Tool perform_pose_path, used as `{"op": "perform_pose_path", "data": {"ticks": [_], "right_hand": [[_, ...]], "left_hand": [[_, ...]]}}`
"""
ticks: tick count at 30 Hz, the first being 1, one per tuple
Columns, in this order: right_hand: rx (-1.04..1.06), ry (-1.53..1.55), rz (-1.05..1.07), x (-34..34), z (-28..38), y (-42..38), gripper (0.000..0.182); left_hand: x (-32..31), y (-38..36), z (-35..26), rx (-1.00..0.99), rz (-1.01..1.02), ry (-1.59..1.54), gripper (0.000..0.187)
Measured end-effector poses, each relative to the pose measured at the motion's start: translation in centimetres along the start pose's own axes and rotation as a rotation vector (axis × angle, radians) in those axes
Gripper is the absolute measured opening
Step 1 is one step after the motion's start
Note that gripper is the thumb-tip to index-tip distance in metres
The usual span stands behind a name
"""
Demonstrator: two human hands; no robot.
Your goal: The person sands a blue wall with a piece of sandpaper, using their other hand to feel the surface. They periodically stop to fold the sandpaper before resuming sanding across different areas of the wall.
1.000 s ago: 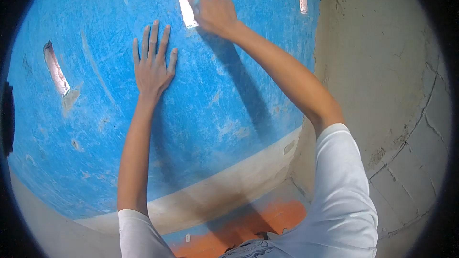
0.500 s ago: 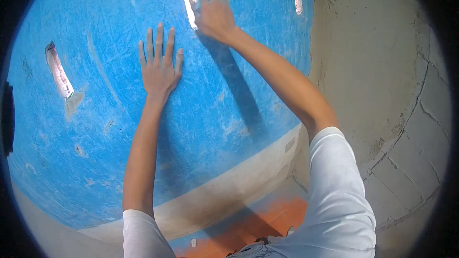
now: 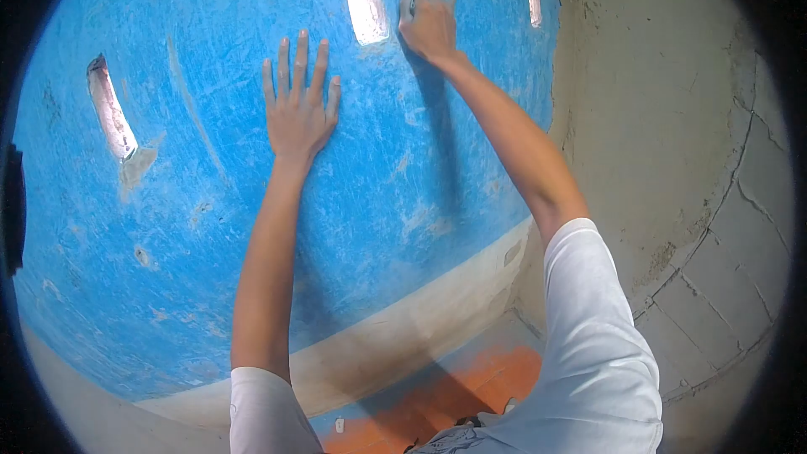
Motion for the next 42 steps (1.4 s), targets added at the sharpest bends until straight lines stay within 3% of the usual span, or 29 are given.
{"op": "perform_pose_path", "data": {"ticks": [4,10,13,14,17,20,23,29,35,42], "right_hand": [[0.034,0.190,0.116,0.8,1.4,1.7,0.055],[0.100,0.203,0.131,0.7,0.7,1.4,0.063],[0.246,0.357,0.171,1.2,-0.6,2.1,0.065],[0.148,0.349,0.111,0.6,-1.5,2.3,0.066],[0.240,0.177,0.119,1.1,0.3,2.4,0.065],[0.184,0.384,0.207,2.0,-1.2,3.0,0.065],[0.302,0.371,0.207,1.4,0.0,2.7,0.065],[0.299,0.386,0.225,1.2,-1.0,2.6,0.064],[0.263,0.414,0.299,3.5,-0.1,3.0,0.087],[0.270,0.346,0.258,3.5,-0.8,3.3,0.083]], "left_hand": [[-0.1,-0.1,0.0,-0.004,0.011,0.026,0.057],[-0.2,0.0,0.0,-0.004,0.012,0.046,0.057],[-0.4,-0.3,0.0,-0.006,0.019,0.041,0.057],[-0.4,-0.3,0.0,-0.006,0.019,0.046,0.057],[-0.5,-0.2,0.0,-0.004,0.018,0.048,0.057],[-0.4,-0.3,0.0,-0.007,0.021,0.053,0.057],[-0.5,-0.1,-0.1,-0.002,0.013,0.047,0.057],[-0.4,-0.2,-0.2,-0.004,0.012,0.049,0.056],[-0.3,-0.1,-0.1,0.001,0.016,0.067,0.054],[-0.3,-0.2,-0.1,0.006,0.023,0.068,0.054]]}}
Point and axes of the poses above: each hand's wrist, its own y-axis towards the middle knuckle, its own x-axis out of the back of the hand, z = x × y, the point moved 5 cm from there along y, towards the middle knuckle, and after that the axes turned 12 degrees about x, right-handed, at the moved point
